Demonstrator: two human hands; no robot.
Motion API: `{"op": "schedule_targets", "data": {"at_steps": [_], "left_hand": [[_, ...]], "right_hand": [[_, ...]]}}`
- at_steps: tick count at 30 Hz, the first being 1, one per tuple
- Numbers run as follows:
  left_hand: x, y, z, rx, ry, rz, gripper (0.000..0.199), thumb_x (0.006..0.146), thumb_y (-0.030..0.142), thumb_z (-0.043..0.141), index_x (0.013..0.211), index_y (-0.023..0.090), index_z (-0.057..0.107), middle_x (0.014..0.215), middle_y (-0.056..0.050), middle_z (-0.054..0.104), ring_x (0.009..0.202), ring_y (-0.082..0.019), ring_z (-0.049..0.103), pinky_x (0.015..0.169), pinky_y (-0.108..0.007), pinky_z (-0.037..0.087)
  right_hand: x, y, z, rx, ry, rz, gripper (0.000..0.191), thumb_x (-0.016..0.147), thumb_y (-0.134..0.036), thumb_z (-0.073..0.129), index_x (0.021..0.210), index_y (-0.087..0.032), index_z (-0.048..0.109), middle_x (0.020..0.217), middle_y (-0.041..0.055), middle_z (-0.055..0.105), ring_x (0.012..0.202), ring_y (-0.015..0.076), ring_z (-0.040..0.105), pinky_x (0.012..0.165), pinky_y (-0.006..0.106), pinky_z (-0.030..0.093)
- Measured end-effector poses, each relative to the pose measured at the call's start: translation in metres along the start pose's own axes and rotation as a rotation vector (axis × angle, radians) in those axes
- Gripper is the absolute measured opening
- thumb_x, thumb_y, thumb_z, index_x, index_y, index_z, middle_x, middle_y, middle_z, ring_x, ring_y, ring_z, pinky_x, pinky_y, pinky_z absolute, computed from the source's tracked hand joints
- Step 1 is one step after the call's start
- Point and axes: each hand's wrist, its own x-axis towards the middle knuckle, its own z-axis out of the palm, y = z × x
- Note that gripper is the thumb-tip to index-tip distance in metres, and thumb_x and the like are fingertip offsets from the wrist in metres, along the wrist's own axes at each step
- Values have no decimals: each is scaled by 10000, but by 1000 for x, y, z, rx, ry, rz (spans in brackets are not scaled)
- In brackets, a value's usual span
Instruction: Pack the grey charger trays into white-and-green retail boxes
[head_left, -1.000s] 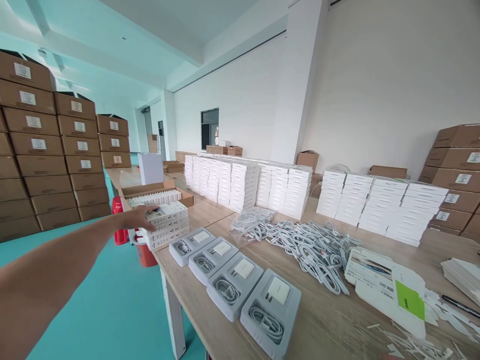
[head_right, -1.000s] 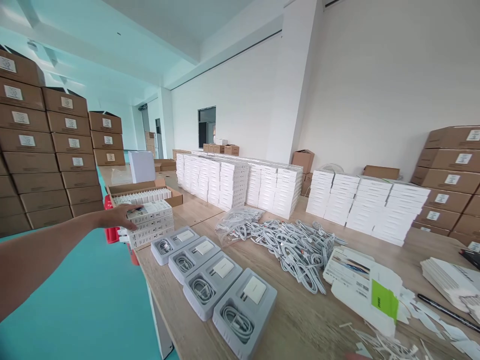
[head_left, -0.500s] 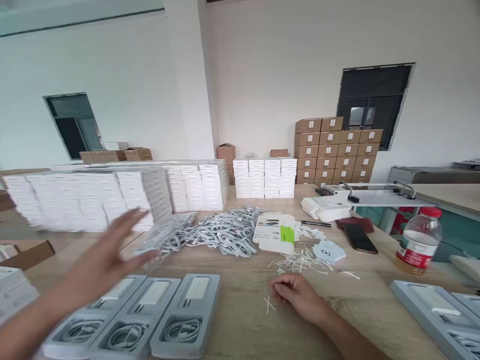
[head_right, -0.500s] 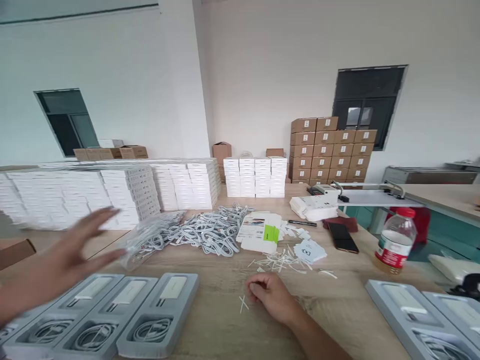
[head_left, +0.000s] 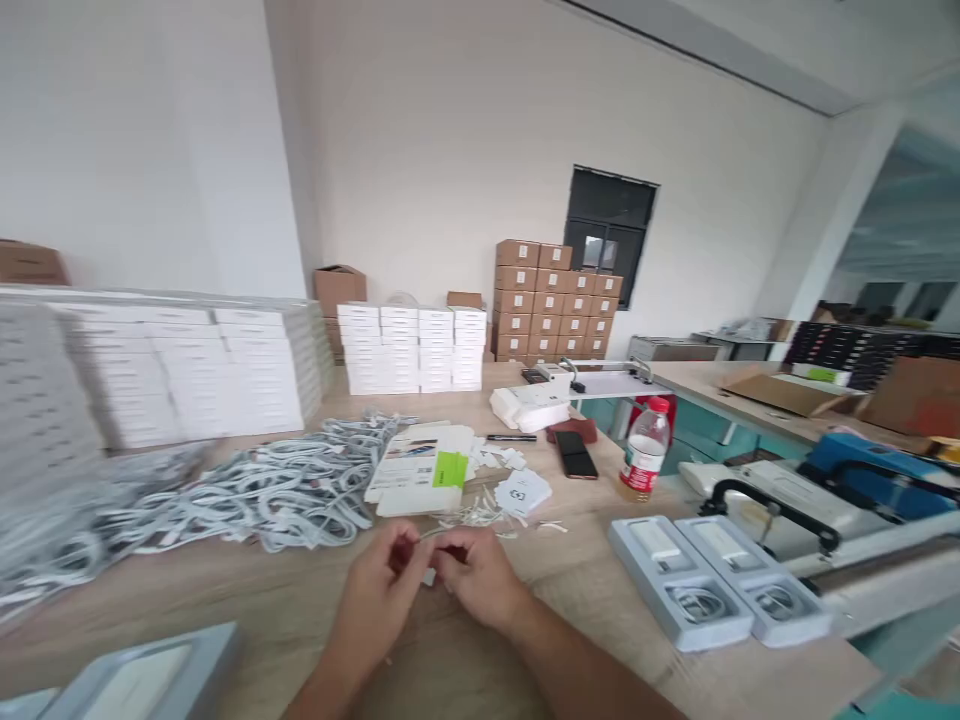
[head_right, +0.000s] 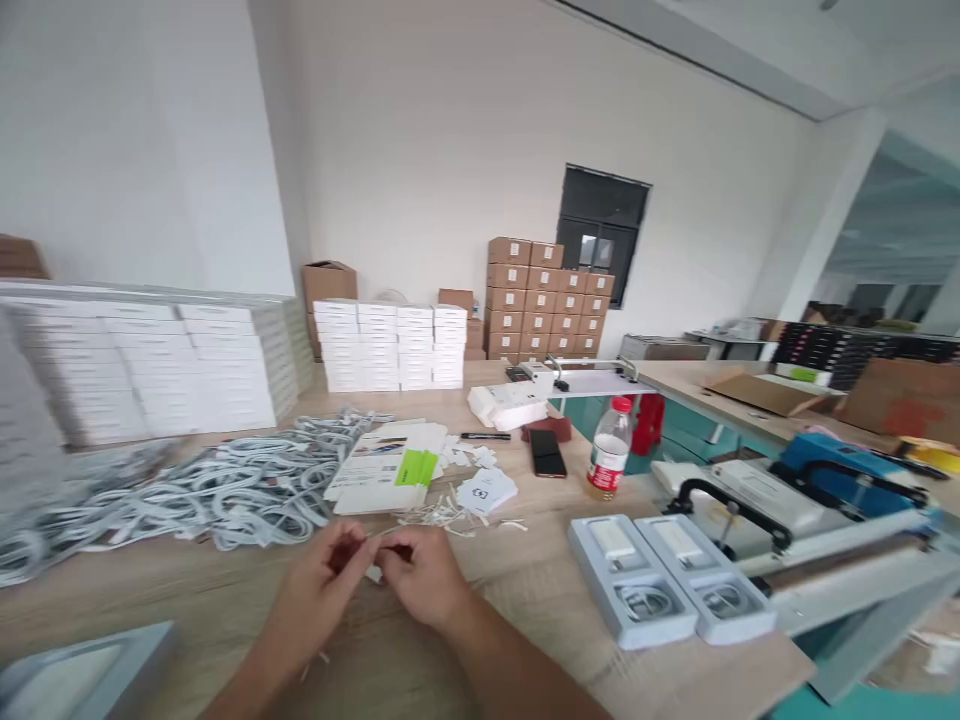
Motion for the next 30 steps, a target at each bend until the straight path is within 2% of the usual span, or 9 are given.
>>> {"op": "schedule_targets", "data": {"at_steps": [5,13,15,17,20,22,25,28,30], "left_hand": [[3,-5,-7,2,-13,-18,193,807,444,607,851,263,556,680,33,585,636,-199,558,611,-287,427],[-3,-1,-9,-11,19,-62,134,820,375,567,773,251,550,621,41,543,608,-196,526,597,-285,379],[-3,-1,-12,-18,43,-85,118,808,346,558,746,247,545,607,42,531,600,-193,515,597,-286,364],[-2,0,-15,-63,79,-115,107,779,323,566,711,243,546,592,43,524,596,-189,503,604,-288,350],[2,-1,-20,-212,145,-191,151,711,334,625,625,236,549,568,39,518,594,-183,477,606,-288,329],[3,-3,-22,-305,180,-245,230,685,389,656,572,234,529,553,33,503,583,-180,461,583,-286,320],[5,-8,-19,-429,208,-342,389,691,550,629,529,237,467,489,48,403,486,-154,397,501,-273,286],[6,-14,-12,-597,227,-456,492,679,688,580,547,229,466,477,65,366,397,-111,323,431,-253,237],[8,-16,-11,-705,251,-524,524,686,732,553,606,216,505,521,52,426,379,-101,346,401,-239,221]], "right_hand": [[5,8,-4,-212,56,-59,218,824,-239,561,779,-236,774,652,-12,674,598,140,579,608,252,463],[0,17,-1,-331,140,-107,200,855,-292,576,787,-213,747,732,34,713,693,185,634,653,282,503],[4,17,-2,-452,160,-174,197,864,-276,560,860,-212,747,885,72,737,840,218,668,774,327,532],[15,17,-2,-610,159,-230,237,853,-236,560,1015,-211,732,1144,114,705,1078,266,638,954,410,500],[40,13,1,-861,52,-208,517,765,-167,647,1280,-195,615,1435,152,530,1336,340,470,1103,533,373],[55,10,2,-952,-65,-190,572,719,-126,688,1284,-186,614,1409,163,557,1319,359,492,1107,556,354],[67,8,-3,-967,-170,-232,323,779,-118,652,1069,-238,733,1215,97,709,1167,308,630,1088,519,382],[66,12,-16,-934,-165,-297,269,898,-160,527,988,-263,758,1113,72,753,1077,271,683,1064,499,416],[60,13,-26,-879,-77,-360,310,944,-205,458,1025,-258,752,1098,83,756,1051,273,695,1047,510,438]]}}
